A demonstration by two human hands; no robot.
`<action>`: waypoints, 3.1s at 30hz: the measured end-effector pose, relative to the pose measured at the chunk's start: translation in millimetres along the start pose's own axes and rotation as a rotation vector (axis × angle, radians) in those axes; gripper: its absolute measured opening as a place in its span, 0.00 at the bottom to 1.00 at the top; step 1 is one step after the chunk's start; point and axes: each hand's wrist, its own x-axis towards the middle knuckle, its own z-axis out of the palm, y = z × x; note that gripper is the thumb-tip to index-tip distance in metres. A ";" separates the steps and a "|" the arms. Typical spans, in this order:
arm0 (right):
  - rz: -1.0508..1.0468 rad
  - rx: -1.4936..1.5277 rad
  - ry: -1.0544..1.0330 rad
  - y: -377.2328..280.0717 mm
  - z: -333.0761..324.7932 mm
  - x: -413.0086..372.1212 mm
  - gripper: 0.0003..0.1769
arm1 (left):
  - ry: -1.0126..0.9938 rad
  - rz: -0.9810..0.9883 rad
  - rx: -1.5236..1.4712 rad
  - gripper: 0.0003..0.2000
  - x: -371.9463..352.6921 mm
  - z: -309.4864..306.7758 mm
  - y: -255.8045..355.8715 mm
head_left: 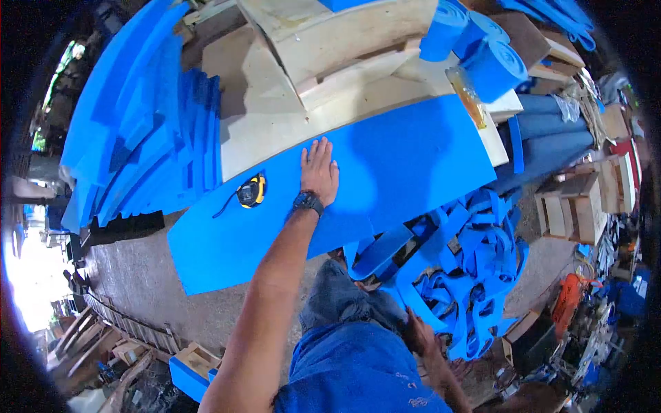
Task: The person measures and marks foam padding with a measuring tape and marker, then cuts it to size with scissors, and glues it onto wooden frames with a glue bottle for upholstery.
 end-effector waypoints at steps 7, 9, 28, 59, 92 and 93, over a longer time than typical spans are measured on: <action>0.071 1.153 0.581 -24.4 -47.0 62.4 0.11 | 0.203 0.048 0.054 0.26 -48.0 -114.6 22.4; 0.278 1.266 0.669 -56.1 -56.3 128.8 0.10 | 0.249 -0.072 0.139 0.32 -69.3 -136.5 -3.2; -0.350 1.130 1.016 -223.5 -300.0 203.2 0.23 | 0.290 -0.250 -0.123 0.33 -102.7 -108.6 -117.2; -0.044 0.705 -0.046 -112.1 -184.3 280.8 0.24 | 0.346 -1.065 -0.347 0.17 -383.6 -248.0 -141.5; -0.240 1.039 -0.268 -382.1 -176.1 316.0 0.08 | -0.326 -0.022 -0.490 0.25 41.4 -271.3 28.0; -0.245 1.042 -0.291 -377.2 -181.0 322.5 0.08 | -0.328 -0.016 -0.499 0.25 42.9 -278.2 26.2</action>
